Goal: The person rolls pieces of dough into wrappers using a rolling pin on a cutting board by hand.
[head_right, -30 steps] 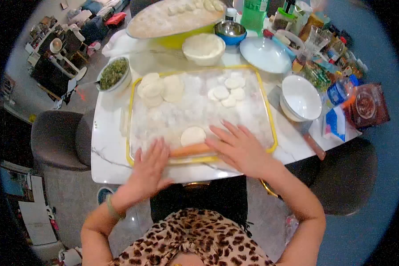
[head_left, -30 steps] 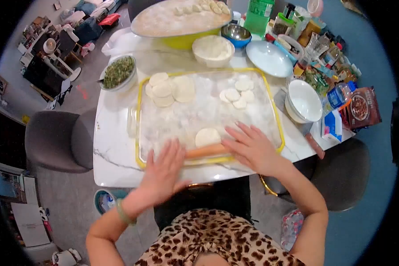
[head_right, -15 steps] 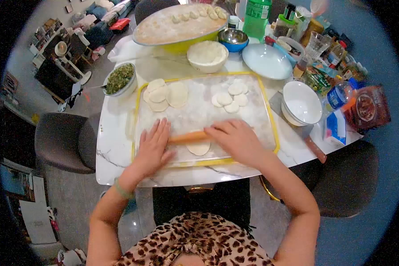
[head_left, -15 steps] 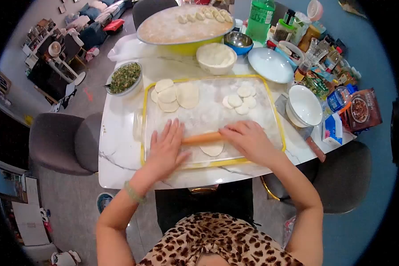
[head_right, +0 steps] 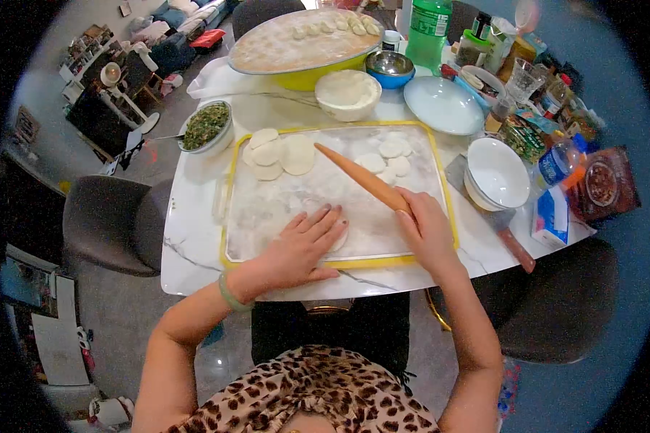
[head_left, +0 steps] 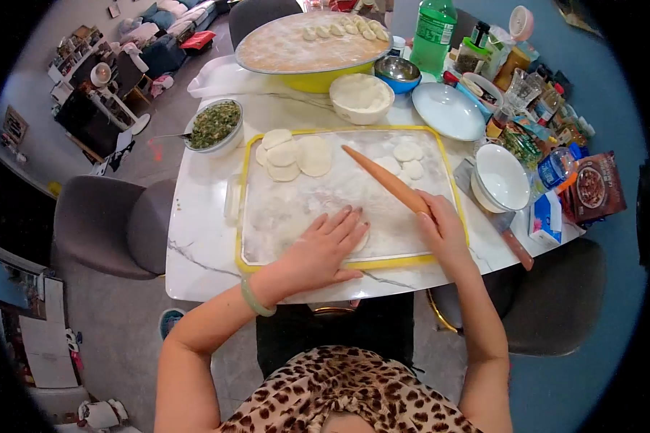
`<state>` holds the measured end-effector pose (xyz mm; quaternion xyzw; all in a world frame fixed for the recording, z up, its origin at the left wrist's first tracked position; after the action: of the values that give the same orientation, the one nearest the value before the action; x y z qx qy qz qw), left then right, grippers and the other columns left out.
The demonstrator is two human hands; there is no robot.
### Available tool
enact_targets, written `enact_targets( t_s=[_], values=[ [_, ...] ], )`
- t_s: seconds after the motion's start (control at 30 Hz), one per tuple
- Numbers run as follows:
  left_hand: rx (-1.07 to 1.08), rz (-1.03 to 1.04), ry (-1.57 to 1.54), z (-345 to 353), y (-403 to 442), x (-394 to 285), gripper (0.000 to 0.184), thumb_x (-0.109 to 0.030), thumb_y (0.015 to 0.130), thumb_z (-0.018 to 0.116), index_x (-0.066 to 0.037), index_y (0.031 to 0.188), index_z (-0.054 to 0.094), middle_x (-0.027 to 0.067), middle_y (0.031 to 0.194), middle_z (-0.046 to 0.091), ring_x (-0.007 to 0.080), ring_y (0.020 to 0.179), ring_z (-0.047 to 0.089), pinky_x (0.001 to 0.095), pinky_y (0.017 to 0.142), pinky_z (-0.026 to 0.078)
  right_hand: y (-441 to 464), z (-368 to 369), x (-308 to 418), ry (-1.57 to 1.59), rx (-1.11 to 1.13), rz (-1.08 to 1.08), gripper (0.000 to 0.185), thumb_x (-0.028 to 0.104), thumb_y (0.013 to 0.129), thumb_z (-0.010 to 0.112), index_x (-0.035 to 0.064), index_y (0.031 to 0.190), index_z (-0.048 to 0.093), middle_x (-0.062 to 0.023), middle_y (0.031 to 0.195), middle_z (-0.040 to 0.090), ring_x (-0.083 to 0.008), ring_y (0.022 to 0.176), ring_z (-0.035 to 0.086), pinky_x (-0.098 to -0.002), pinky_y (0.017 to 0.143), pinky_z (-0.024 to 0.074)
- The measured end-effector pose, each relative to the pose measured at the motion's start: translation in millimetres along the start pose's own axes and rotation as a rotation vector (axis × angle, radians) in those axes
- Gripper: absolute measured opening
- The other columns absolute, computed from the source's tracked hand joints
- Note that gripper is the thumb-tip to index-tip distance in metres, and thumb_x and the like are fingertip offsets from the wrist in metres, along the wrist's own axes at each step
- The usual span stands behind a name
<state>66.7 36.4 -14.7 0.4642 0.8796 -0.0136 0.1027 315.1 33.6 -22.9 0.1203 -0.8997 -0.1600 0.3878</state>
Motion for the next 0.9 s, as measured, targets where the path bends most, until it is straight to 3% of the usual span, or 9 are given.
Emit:
enact_targets(
  t_s=[0.2, 0.33, 0.4, 0.47, 0.53, 0.57, 0.67, 0.73, 0.9],
  values=[
    [-0.175, 0.099, 0.043, 11, -23, -13, 0.052, -0.013, 0.084, 0.067, -0.005, 0.133, 0.050, 0.0165, 0.135, 0.053, 0.0337, 0.124, 0.052, 0.0449, 0.098, 0.045, -9, -5, -7, 0.112, -0.075, 0.060, 0.034, 0.011, 0.090, 0.056, 0.0028, 0.123, 0.056, -0.0134, 0.091, 0.055, -0.0275, 0.084, 0.055, -0.0348, 0.077, 0.0441],
    [-0.307, 0.025, -0.164, -5, -27, -10, 0.034, -0.012, 0.087, 0.064, -0.005, 0.120, 0.061, 0.0124, 0.118, 0.064, 0.0268, 0.107, 0.063, 0.0360, 0.087, 0.051, -9, -2, -14, 0.174, -0.110, 0.047, 0.034, 0.010, 0.090, 0.055, 0.0026, 0.124, 0.056, -0.0129, 0.092, 0.055, -0.0256, 0.084, 0.055, -0.0333, 0.077, 0.0441],
    [-0.405, -0.549, -0.546, -28, -31, 21, 0.027, -0.002, 0.087, 0.062, -0.004, 0.113, 0.066, 0.0120, 0.106, 0.069, 0.0237, 0.095, 0.067, 0.0300, 0.080, 0.052, -10, -3, -14, 0.207, -0.126, 0.054, 0.035, 0.010, 0.090, 0.055, 0.0024, 0.124, 0.056, -0.0123, 0.092, 0.055, -0.0249, 0.085, 0.055, -0.0329, 0.078, 0.0441],
    [-0.744, -0.441, -0.539, -67, -21, 49, 0.024, 0.001, 0.087, 0.061, -0.002, 0.110, 0.068, 0.0136, 0.103, 0.071, 0.0221, 0.091, 0.068, 0.0261, 0.077, 0.052, -13, -2, -18, 0.249, -0.145, 0.065, 0.035, 0.010, 0.091, 0.055, 0.0024, 0.125, 0.056, -0.0114, 0.094, 0.056, -0.0235, 0.086, 0.055, -0.0321, 0.079, 0.0441],
    [-0.794, -0.498, -0.385, -104, -8, 67, 0.036, -0.002, 0.085, 0.065, -0.003, 0.121, 0.062, 0.0167, 0.116, 0.066, 0.0272, 0.106, 0.065, 0.0332, 0.088, 0.050, -15, -4, -21, 0.273, -0.174, 0.082, 0.035, 0.010, 0.091, 0.055, 0.0023, 0.126, 0.056, -0.0104, 0.095, 0.057, -0.0222, 0.087, 0.055, -0.0312, 0.080, 0.0442],
    [-0.789, -0.482, -0.394, -103, 1, 76, 0.036, -0.002, 0.085, 0.065, -0.003, 0.121, 0.062, 0.0167, 0.116, 0.066, 0.0272, 0.106, 0.065, 0.0332, 0.088, 0.050, -15, -3, -23, 0.358, -0.212, 0.106, 0.035, 0.010, 0.092, 0.054, 0.0022, 0.127, 0.056, -0.0087, 0.098, 0.058, -0.0193, 0.089, 0.055, -0.0297, 0.082, 0.0440],
    [-0.648, -0.280, 0.180, -76, 29, 80, 0.063, -0.005, 0.080, 0.071, -0.004, 0.138, 0.047, 0.0225, 0.142, 0.047, 0.0358, 0.133, 0.044, 0.0429, 0.106, 0.038, -20, -5, -27, 0.538, -0.273, 0.190, 0.036, 0.010, 0.095, 0.052, 0.0009, 0.130, 0.054, -0.0043, 0.103, 0.059, -0.0115, 0.092, 0.054, -0.0254, 0.085, 0.0431],
    [-0.393, -0.279, 0.081, -55, 58, 48, 0.060, -0.012, 0.080, 0.072, -0.003, 0.135, 0.050, 0.0239, 0.140, 0.047, 0.0399, 0.133, 0.042, 0.0456, 0.108, 0.035, -20, -7, -32, 0.696, -0.357, 0.176, 0.037, 0.011, 0.097, 0.051, -0.0007, 0.132, 0.052, -0.0039, 0.102, 0.059, -0.0097, 0.091, 0.053, -0.0244, 0.085, 0.0431],
    [-0.277, -0.042, 0.068, -20, 136, 15, 0.055, -0.022, 0.087, 0.066, -0.004, 0.136, 0.047, 0.0227, 0.142, 0.044, 0.0449, 0.131, 0.040, 0.0484, 0.104, 0.038, -25, -8, -37, 0.781, -0.407, 0.174, 0.040, 0.015, 0.099, 0.051, -0.0018, 0.134, 0.049, -0.0055, 0.103, 0.059, -0.0105, 0.091, 0.054, -0.0248, 0.085, 0.0438]
  ],
)
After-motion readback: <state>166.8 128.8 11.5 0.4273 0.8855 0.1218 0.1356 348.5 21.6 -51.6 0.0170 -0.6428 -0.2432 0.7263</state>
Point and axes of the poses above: each hand's wrist, its own y-axis towards the middle knuckle, its own z-axis out of the palm, x = y × z, the point moved 3 cm from there along y, towards the middle knuckle
